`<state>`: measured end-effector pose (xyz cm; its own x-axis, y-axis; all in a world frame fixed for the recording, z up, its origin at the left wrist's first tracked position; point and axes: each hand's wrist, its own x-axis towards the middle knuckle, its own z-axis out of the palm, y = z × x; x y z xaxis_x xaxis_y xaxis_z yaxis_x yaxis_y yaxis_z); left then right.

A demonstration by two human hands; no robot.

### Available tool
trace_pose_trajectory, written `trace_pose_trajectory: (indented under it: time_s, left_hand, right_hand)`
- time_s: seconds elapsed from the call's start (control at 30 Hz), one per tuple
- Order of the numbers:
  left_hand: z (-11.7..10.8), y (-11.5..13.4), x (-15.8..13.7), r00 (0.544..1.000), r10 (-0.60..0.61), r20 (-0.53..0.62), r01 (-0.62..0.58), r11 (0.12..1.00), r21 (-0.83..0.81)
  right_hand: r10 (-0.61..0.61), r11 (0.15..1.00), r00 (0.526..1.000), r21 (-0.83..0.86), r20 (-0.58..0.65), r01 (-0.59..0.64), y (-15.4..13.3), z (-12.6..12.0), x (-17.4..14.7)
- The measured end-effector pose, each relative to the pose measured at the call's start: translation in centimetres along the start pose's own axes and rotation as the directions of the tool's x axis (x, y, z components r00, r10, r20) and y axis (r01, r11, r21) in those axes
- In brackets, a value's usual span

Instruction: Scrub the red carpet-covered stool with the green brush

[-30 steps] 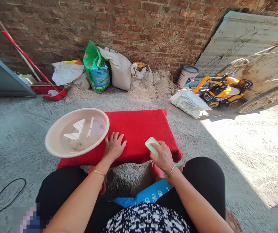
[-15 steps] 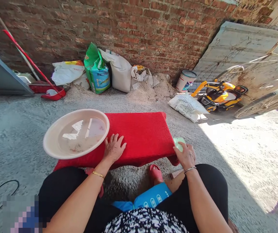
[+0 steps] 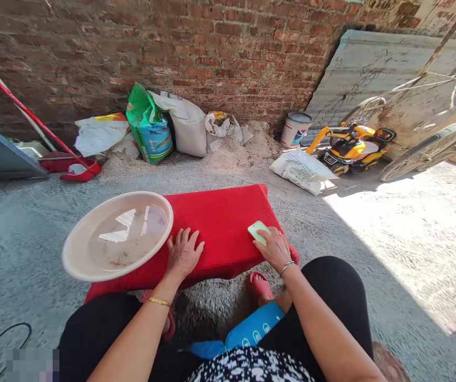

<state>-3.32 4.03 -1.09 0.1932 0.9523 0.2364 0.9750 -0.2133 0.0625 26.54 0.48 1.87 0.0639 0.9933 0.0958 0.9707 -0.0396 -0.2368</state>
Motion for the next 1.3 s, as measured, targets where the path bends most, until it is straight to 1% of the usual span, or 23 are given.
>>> trace_pose_trajectory:
  time_s: [0.07,0.13,0.2,0.23,0.3,0.4,0.5,0.57,0.63,0.73,0.83,0.9,0.97,1.03,1.07,1.13,1.23,1.3]
  left_hand:
    - [0.1,0.0,0.0,1.0,0.0,-0.002,0.0,1.0,0.002]
    - [0.1,0.0,0.0,1.0,0.002,-0.003,-0.002,1.0,0.005]
    - [0.1,0.0,0.0,1.0,-0.001,0.0,0.001,1.0,0.007]
    - [0.1,0.0,0.0,1.0,-0.003,0.002,0.003,1.0,0.009]
    - [0.0,0.0,0.0,1.0,-0.006,0.007,0.006,1.0,0.011]
    - [-0.1,0.1,0.0,1.0,-0.008,0.011,0.008,1.0,0.008]
    - [-0.3,0.2,0.1,1.0,-0.012,0.017,0.012,1.0,-0.002]
    - [-0.4,0.2,0.1,1.0,-0.013,0.018,0.013,1.0,-0.002]
    - [-0.4,0.2,0.1,1.0,-0.012,0.017,0.012,1.0,0.008]
    - [-0.3,0.1,0.1,1.0,-0.008,0.017,0.008,1.0,0.013]
    - [-0.2,0.1,0.0,1.0,-0.004,0.016,0.004,1.0,0.002]
    - [-0.2,0.1,0.0,1.0,-0.005,0.013,0.005,1.0,0.001]
    - [-0.1,0.1,0.0,1.0,-0.008,0.014,0.008,1.0,0.009]
    - [-0.1,0.1,0.0,1.0,-0.014,0.018,0.013,1.0,0.017]
    - [-0.2,0.1,0.0,1.0,-0.016,0.02,0.016,1.0,0.019]
    - [-0.2,0.1,0.0,1.0,-0.019,0.025,0.018,1.0,0.014]
    - [-0.3,0.1,0.0,1.0,-0.015,0.025,0.015,1.0,0.006]
    - [-0.3,0.1,0.0,1.0,-0.01,0.02,0.01,1.0,0.007]
  right_hand:
    - [0.129,0.991,0.991,-0.034,-0.017,-0.13,2.5,-0.7,0.1]
    - [0.248,0.966,0.968,-0.07,-0.048,-0.251,4.6,-1.4,0.1]
    - [0.329,0.938,0.94,-0.083,-0.085,-0.336,5.7,-1.8,0.0]
    - [0.343,0.933,0.934,-0.077,-0.105,-0.351,5.7,-1.9,0.0]
    - [0.305,0.949,0.942,-0.043,-0.139,-0.314,4.9,-1.7,0.0]
    - [0.131,0.991,0.981,0.024,-0.141,-0.129,2.2,-0.7,0.2]
    - [-0.025,0.998,0.994,0.047,-0.107,0.03,-0.8,0.6,0.4]
    - [-0.078,0.996,0.993,0.031,-0.086,0.081,-2.0,1.2,0.5]
    - [-0.08,0.997,0.994,0.011,-0.068,0.081,-2.3,1.3,0.7]
    - [-0.01,1.0,0.999,-0.016,-0.05,0.009,-1.0,0.7,0.8]
    - [0.111,0.992,0.992,-0.052,-0.055,-0.114,1.5,-0.4,0.8]
    - [0.216,0.973,0.974,-0.072,-0.065,-0.22,3.4,-1.2,0.8]
    - [0.315,0.943,0.945,-0.081,-0.084,-0.322,4.9,-1.7,0.8]
    - [0.374,0.921,0.919,-0.069,-0.125,-0.384,5.4,-1.9,0.8]
    - [0.377,0.92,0.914,-0.051,-0.15,-0.388,5.3,-1.9,0.9]
    - [0.328,0.943,0.926,0.011,-0.185,-0.332,4.0,-1.4,1.1]
    - [0.138,0.987,0.972,0.108,-0.188,-0.119,0.5,-0.2,1.4]
    - [0.0,0.989,0.984,0.144,-0.175,0.026,-1.9,0.8,1.5]
